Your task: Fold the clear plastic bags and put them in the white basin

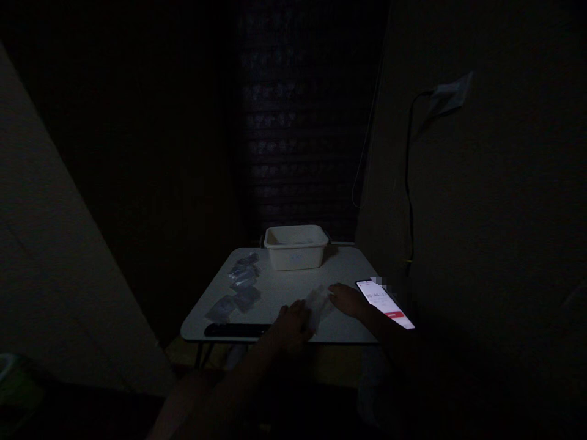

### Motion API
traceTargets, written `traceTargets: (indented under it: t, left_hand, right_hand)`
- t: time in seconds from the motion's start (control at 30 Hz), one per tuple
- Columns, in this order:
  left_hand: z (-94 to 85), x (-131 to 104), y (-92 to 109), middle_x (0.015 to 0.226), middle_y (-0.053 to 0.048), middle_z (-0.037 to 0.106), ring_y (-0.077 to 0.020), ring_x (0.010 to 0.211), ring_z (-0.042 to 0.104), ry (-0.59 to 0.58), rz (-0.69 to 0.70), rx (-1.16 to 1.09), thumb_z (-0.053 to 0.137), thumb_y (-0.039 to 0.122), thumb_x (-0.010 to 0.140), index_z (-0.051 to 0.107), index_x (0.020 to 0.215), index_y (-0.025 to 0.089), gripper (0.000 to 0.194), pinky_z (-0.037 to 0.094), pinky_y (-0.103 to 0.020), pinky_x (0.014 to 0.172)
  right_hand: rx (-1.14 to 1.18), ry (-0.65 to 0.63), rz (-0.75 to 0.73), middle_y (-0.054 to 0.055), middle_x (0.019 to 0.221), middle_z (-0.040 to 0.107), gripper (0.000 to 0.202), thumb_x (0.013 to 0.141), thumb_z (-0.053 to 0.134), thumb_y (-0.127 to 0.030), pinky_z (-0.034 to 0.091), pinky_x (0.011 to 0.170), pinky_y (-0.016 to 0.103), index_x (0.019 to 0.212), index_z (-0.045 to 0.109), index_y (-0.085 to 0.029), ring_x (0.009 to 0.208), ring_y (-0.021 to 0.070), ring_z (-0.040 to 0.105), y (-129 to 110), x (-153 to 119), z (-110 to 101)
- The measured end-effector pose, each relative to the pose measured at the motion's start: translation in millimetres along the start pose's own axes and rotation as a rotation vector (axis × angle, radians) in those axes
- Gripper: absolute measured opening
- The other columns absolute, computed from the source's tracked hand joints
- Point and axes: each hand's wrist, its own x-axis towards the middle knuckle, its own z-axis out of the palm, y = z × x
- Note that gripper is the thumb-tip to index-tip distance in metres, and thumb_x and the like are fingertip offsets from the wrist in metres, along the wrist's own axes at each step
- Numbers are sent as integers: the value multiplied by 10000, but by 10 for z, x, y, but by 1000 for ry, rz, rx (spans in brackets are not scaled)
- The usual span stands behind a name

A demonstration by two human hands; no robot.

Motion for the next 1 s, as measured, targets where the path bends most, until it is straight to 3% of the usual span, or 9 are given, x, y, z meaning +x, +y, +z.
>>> traceTargets:
  t: [0.17,0.3,0.4,0.53,0.6,0.73,0.8,0.87,1.0]
  left_hand:
    - [18,-52,88,1198,-143,244,-272,1082,183,-2,37,61,263,582,628,233,1147,146,678,125,-436,837]
    - [-40,-74,179,1150,-152,310,-300,1025,257,-5,13,155,345,609,557,265,1128,136,745,125,-461,815]
    - [-78,-75,266,1056,-139,403,-274,966,321,41,16,212,390,532,593,355,1056,122,620,138,-450,816]
    - [-104,-48,364,930,-108,480,-235,910,365,78,144,248,419,396,646,479,874,118,365,210,-394,800]
    - [-110,-24,392,825,-84,518,-204,833,415,66,169,232,388,315,688,504,784,127,241,279,-354,746]
    - [-108,26,398,750,-67,532,-161,722,464,95,91,162,348,178,712,497,753,126,163,348,-281,647]
    - [-95,47,390,774,-67,529,-153,719,470,132,64,124,368,141,695,479,798,122,153,359,-263,640]
    - [-79,60,392,800,-67,526,-154,735,472,164,72,93,379,129,687,460,847,121,179,365,-260,650]
    - [-82,35,458,842,-65,527,-156,780,469,176,139,9,367,124,693,457,880,129,207,367,-268,692]
  right_hand:
    - [104,-91,173,108,718,580,247,671,339,-273,381,513,253,707,536,-129,641,178,543,46,-97,-55]
    - [430,-341,312,83,491,553,273,674,330,-252,384,402,233,528,507,-105,404,132,516,101,-139,50]
    - [625,-423,411,37,374,497,266,674,350,-238,393,391,236,472,470,-114,346,118,492,97,-172,62]
    - [844,-515,482,29,354,493,312,704,335,-275,412,439,249,463,463,-124,368,117,505,68,-285,-79]
    - [936,-634,444,55,389,518,386,725,294,-338,412,457,254,463,480,-125,393,126,518,81,-356,-146]
    - [1197,-861,315,94,527,573,503,671,260,-536,403,496,251,560,529,-126,514,145,550,124,-426,-131]
    - [1404,-868,303,99,596,583,516,647,265,-567,403,549,268,615,523,-121,585,154,555,105,-409,-63]
    - [1606,-795,315,77,606,579,443,646,321,-528,395,599,280,626,501,-125,612,148,550,46,-368,17]
    - [1831,-587,249,-10,529,533,171,625,469,-314,379,578,239,594,468,-147,541,94,515,-100,-258,164]
